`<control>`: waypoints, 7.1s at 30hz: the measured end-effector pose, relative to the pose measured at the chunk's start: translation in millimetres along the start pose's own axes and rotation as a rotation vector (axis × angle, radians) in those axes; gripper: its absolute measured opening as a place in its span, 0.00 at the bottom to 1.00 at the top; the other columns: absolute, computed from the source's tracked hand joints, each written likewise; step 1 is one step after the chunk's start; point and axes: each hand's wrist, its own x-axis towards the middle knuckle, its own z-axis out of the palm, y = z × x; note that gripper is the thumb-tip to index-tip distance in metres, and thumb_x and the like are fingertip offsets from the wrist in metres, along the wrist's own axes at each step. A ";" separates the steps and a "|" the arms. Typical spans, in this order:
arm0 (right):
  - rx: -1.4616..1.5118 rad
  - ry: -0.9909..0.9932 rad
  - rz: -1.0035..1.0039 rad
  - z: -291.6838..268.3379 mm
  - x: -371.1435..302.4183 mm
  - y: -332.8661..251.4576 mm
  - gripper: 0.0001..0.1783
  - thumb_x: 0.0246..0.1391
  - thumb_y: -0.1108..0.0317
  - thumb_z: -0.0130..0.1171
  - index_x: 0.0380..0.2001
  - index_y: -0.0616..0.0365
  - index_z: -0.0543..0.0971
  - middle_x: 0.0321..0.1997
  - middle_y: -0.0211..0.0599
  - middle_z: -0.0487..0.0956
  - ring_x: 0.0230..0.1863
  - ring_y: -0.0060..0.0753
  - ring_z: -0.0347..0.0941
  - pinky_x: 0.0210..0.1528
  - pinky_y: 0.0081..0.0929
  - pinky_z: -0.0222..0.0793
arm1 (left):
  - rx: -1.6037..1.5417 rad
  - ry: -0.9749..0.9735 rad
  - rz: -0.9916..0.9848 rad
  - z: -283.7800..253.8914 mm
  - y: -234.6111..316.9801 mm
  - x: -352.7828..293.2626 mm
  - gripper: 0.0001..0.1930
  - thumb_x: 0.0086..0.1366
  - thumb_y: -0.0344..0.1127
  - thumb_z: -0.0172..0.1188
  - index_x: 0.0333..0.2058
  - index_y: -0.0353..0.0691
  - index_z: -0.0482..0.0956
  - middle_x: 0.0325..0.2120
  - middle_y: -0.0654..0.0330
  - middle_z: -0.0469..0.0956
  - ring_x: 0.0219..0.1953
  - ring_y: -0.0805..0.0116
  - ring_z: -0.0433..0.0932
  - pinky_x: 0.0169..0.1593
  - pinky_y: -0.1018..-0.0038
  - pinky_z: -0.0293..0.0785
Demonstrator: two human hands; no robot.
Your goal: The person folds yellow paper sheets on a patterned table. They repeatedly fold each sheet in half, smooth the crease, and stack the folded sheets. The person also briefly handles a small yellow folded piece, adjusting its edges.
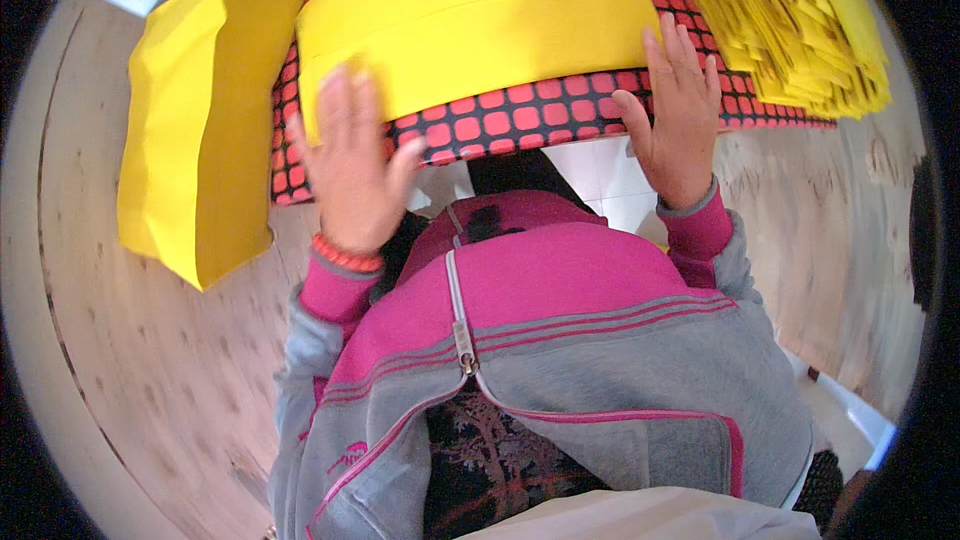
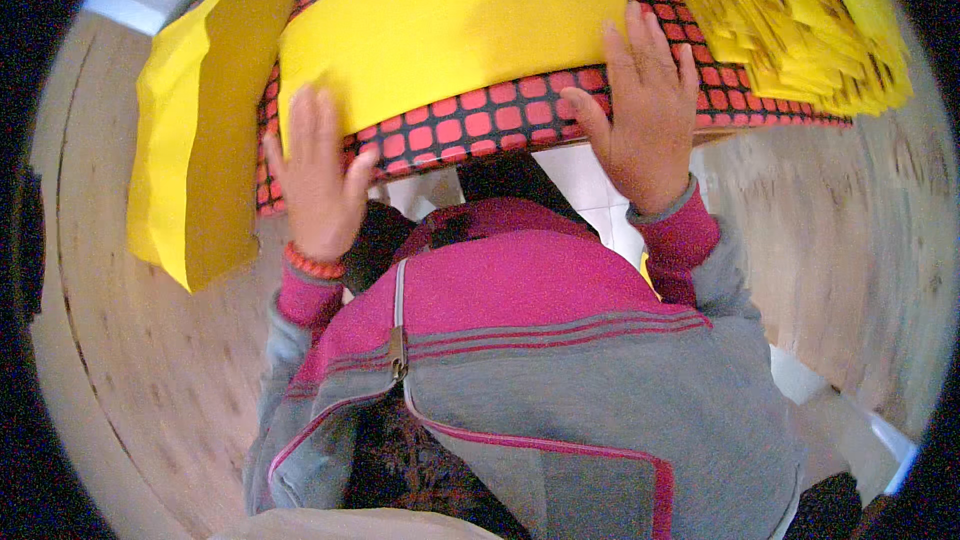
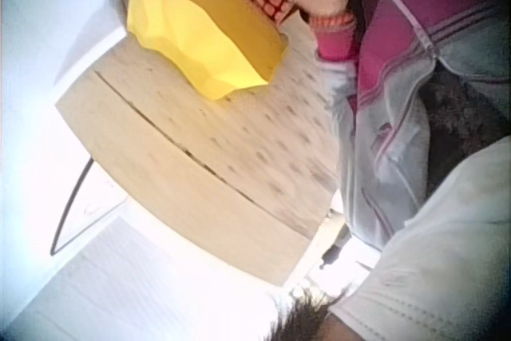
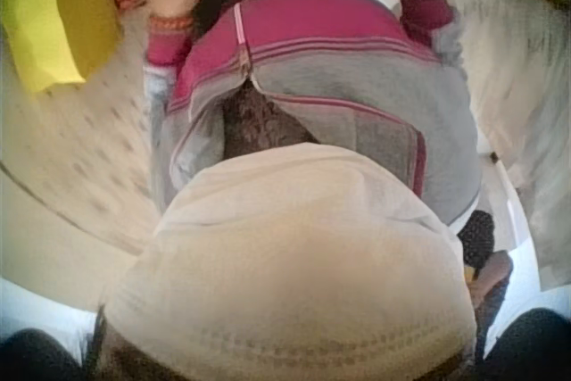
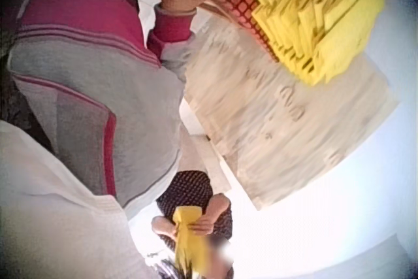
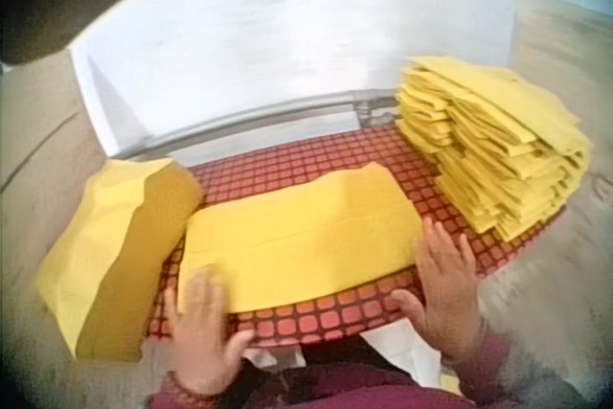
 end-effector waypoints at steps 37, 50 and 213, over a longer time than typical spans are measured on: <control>0.003 -0.092 -0.005 -2.3 -7.6 34.2 0.33 0.58 0.51 0.63 0.61 0.61 0.74 0.67 0.48 0.73 0.69 0.46 0.68 0.71 0.52 0.55 | -0.061 -0.009 0.345 -3.8 10.9 34.1 0.28 0.65 0.37 0.61 0.64 0.36 0.70 0.61 0.49 0.74 0.60 0.50 0.76 0.62 0.59 0.72; 0.144 0.013 -0.284 20.4 49.3 17.8 0.20 0.51 0.68 0.60 0.49 0.54 0.78 0.46 0.40 0.81 0.46 0.47 0.79 0.47 0.40 0.76 | 0.023 0.080 0.475 -11.4 -2.0 72.9 0.18 0.58 0.24 0.56 0.48 0.41 0.80 0.45 0.56 0.85 0.46 0.60 0.84 0.67 0.52 0.66; 0.401 -0.124 -0.280 23.8 57.9 -27.3 0.25 0.47 0.60 0.71 0.48 0.58 0.79 0.61 0.46 0.77 0.60 0.49 0.74 0.58 0.42 0.72 | -0.210 -0.073 0.308 20.3 58.1 79.9 0.32 0.70 0.51 0.56 0.69 0.42 0.67 0.69 0.44 0.63 0.70 0.45 0.62 0.70 0.44 0.53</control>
